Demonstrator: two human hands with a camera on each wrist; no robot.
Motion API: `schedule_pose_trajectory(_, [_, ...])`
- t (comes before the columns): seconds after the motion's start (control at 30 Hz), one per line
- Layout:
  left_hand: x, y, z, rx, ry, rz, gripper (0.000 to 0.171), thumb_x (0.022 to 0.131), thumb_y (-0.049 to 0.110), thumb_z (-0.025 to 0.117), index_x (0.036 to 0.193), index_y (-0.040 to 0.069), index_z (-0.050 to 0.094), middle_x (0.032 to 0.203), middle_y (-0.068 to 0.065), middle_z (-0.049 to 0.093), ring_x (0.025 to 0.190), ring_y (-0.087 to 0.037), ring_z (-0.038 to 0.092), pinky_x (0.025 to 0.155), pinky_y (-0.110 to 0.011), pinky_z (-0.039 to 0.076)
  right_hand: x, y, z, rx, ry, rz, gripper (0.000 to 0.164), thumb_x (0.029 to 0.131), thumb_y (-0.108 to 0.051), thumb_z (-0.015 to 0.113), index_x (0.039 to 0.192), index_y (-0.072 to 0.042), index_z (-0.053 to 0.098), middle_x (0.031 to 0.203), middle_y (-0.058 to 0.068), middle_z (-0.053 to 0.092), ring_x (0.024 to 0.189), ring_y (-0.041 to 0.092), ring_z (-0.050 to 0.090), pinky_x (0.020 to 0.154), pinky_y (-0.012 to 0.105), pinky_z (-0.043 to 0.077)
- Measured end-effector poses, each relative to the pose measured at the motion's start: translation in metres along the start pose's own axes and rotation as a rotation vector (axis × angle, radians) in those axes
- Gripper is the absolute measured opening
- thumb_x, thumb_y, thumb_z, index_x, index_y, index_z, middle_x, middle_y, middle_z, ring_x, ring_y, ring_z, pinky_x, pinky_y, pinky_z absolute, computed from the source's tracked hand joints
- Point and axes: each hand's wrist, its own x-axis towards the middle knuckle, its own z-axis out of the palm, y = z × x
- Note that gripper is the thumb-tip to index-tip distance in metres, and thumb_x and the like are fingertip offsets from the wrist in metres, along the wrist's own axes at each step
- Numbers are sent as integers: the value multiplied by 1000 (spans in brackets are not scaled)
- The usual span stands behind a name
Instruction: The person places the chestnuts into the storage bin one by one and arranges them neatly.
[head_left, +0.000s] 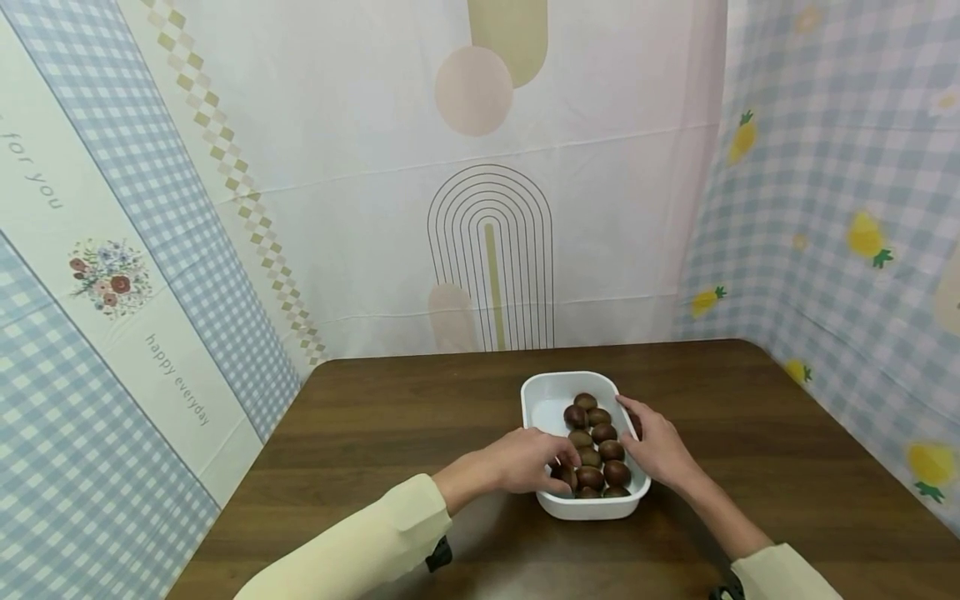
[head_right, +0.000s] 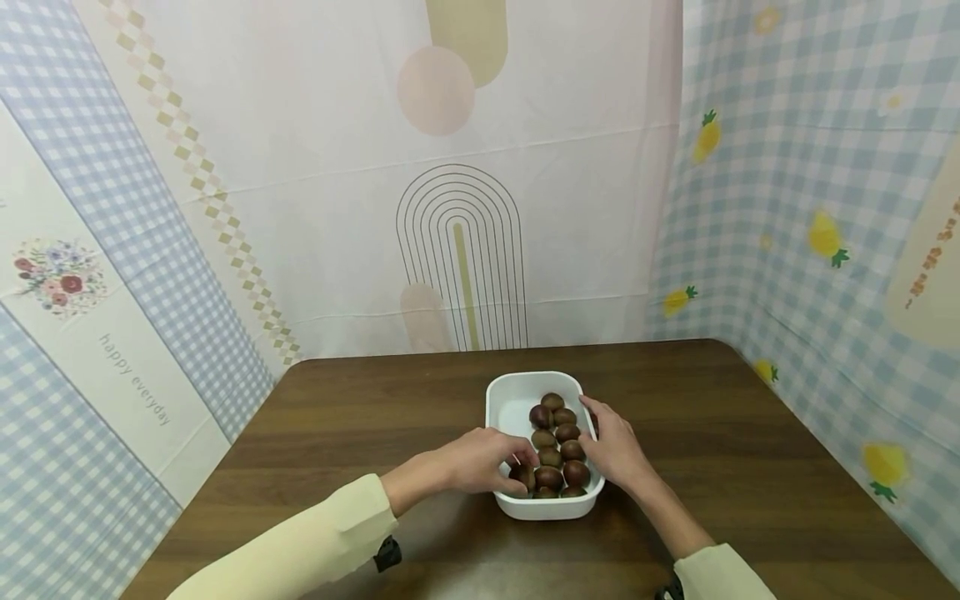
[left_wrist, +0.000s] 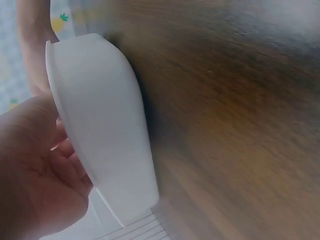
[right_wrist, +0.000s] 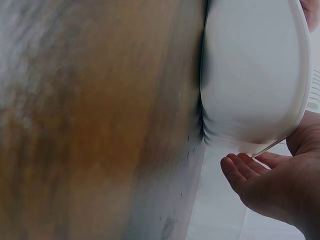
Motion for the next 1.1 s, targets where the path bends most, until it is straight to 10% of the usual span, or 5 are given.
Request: schedule_pose_trajectory(1.1, [0,6,-3,-49,-55,25,22,105,24,70,126,17,70,114,9,76,100,2,69,86,-13,50,3,6,0,15,-13,-11,60,94,3,63,151,11,47,140,40,55,117,46,63,91,58,59])
